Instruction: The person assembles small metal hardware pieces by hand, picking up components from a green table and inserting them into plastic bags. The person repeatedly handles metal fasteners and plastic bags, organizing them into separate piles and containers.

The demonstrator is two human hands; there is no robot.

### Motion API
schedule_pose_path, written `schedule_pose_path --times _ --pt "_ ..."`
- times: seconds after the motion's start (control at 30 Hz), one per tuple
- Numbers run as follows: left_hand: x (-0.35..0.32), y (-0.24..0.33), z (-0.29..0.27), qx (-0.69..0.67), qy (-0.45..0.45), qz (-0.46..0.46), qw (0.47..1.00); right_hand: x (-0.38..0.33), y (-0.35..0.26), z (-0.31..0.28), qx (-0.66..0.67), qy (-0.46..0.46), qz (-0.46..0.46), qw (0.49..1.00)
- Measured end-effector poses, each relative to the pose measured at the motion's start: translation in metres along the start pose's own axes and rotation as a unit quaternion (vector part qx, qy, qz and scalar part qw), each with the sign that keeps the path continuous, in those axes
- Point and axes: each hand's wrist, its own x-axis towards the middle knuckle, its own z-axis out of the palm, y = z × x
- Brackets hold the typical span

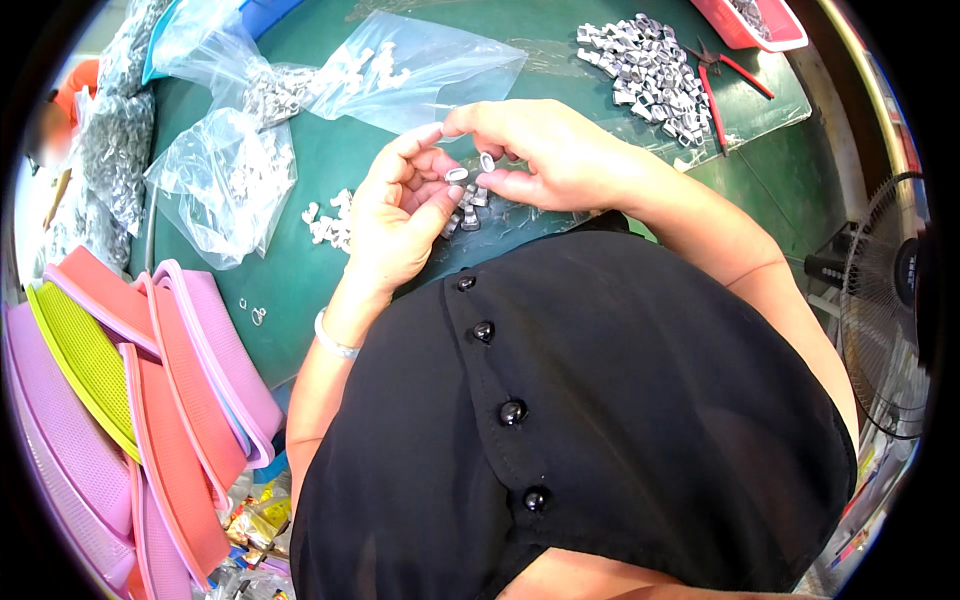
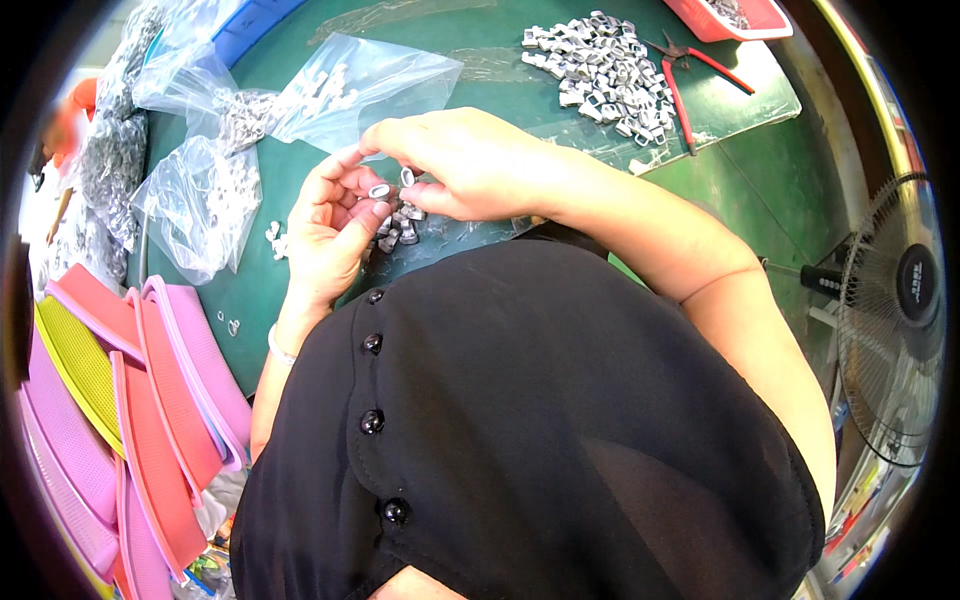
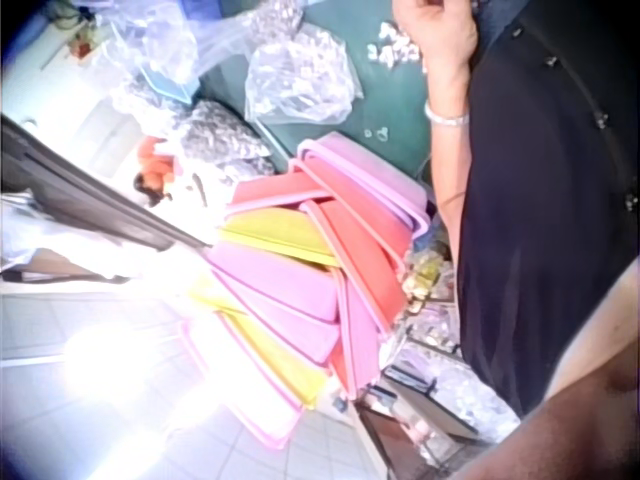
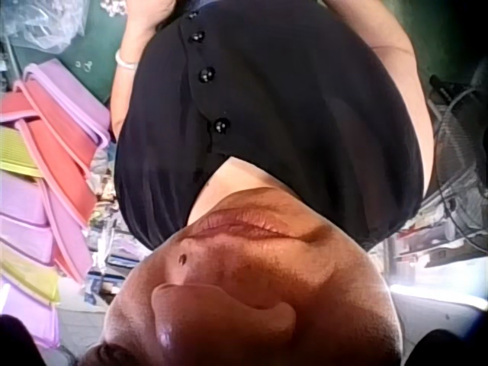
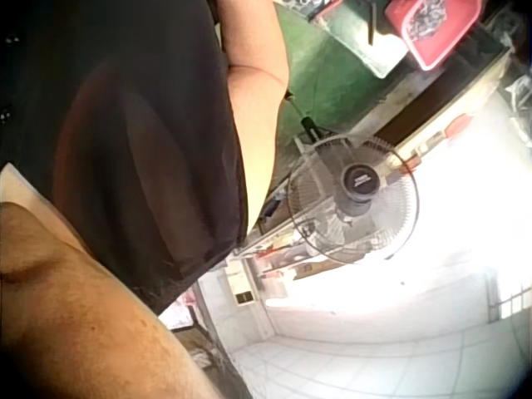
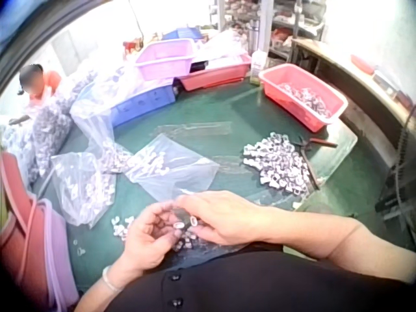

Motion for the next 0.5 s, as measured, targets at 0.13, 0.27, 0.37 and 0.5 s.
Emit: schedule_pose_path --times 0.13,0.27,0.37,0.5 --pt "0.0003 0.0002 0.0011 -0.022 0.000 0.017 1.000 -0.0003 -0.0004 0.0011 -0.001 0.004 -0.011 1.000" --pt "-0.0003 0.0009 0.0015 -0.021 0.006 0.029 0.999 -0.0010 0.0008 0.0019 0.012 0.006 -0.011 1.000" --pt "-0.0007 0.0012 0.0021 -0.009 0.011 0.037 0.999 -0.0004 0.0010 0.0026 0.024 0.010 -0.009 1.000" --pt "-0.0011 0.0005 0.0013 0.000 0.017 0.050 0.999 -0.0005 0.0011 0.0050 0.041 0.022 -0.007 0.999"
